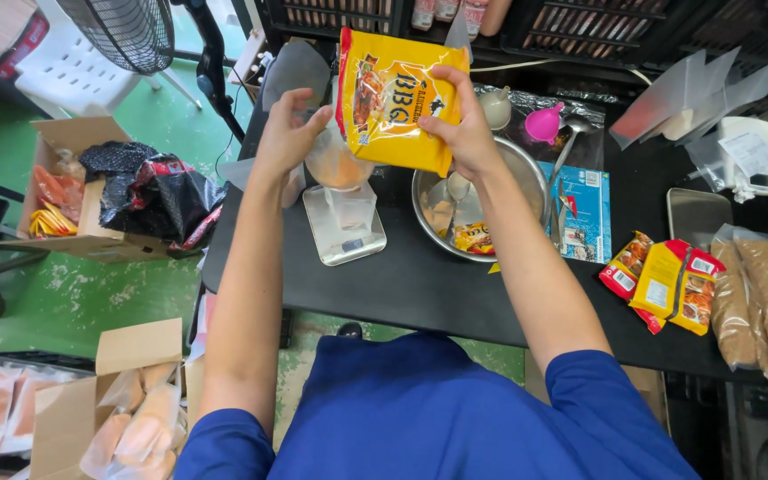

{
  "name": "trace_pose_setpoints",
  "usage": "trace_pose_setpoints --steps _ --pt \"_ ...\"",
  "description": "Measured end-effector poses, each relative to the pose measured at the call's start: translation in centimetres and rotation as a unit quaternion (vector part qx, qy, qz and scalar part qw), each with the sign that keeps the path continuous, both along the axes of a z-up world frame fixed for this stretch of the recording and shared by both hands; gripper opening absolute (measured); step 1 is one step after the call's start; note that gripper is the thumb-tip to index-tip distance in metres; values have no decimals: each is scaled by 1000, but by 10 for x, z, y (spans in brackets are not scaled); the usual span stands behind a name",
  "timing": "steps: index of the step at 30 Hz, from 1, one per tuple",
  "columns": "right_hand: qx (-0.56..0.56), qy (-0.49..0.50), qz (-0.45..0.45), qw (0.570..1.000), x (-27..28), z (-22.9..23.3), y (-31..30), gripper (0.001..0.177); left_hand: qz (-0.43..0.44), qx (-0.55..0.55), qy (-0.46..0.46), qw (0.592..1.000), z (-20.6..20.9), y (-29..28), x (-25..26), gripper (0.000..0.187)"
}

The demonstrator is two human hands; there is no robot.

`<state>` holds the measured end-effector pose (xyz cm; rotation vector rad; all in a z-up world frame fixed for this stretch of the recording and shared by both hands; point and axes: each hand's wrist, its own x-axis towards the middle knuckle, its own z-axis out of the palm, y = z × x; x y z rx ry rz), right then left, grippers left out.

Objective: The person places food items into plastic bags, weighs them on a digital scale, and transfers seasoning from packets into the bags using a spoon and scissors.

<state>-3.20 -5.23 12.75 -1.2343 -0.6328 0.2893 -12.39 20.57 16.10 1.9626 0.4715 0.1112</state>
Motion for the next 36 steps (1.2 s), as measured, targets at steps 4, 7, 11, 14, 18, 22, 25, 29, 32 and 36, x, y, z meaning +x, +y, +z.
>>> trace_pose_setpoints --steps 4,7,11,14,18,22,25,29,32,36 --pt "-44 -41 -27 998 -9 12 -1 55 -4 -105 16 994 -30 2 -1 56" --pt "-102 -97 -43 989 -19 21 -2 52 -19 -36 25 999 -51 3 4 43" --pt "-158 -226 -61 959 -26 31 0 51 -37 -20 10 999 -44 -3 1 38" --pt "-192 -299 -76 932 -35 41 4 51 -32 -20 2 999 -40 -4 1 34" --pt "-237 -319 -82 914 -53 57 10 51 -29 -21 -7 999 -43 -3 0 32" --pt "-234 -338 -78 908 -58 61 13 49 -30 -26 -12 999 -44 -2 -1 33" --pt "-259 -373 -76 888 -62 62 16 50 -35 -21 -29 999 -48 1 0 31" --pt "-252 -365 -80 893 -61 62 15 50 -30 -24 -21 999 -43 -1 -2 33" --pt "-252 -376 -80 888 -63 62 17 49 -30 -26 -18 999 -45 0 -1 33" --pt "-258 -403 -71 875 -70 66 18 51 -24 -31 -27 999 -52 0 3 31"
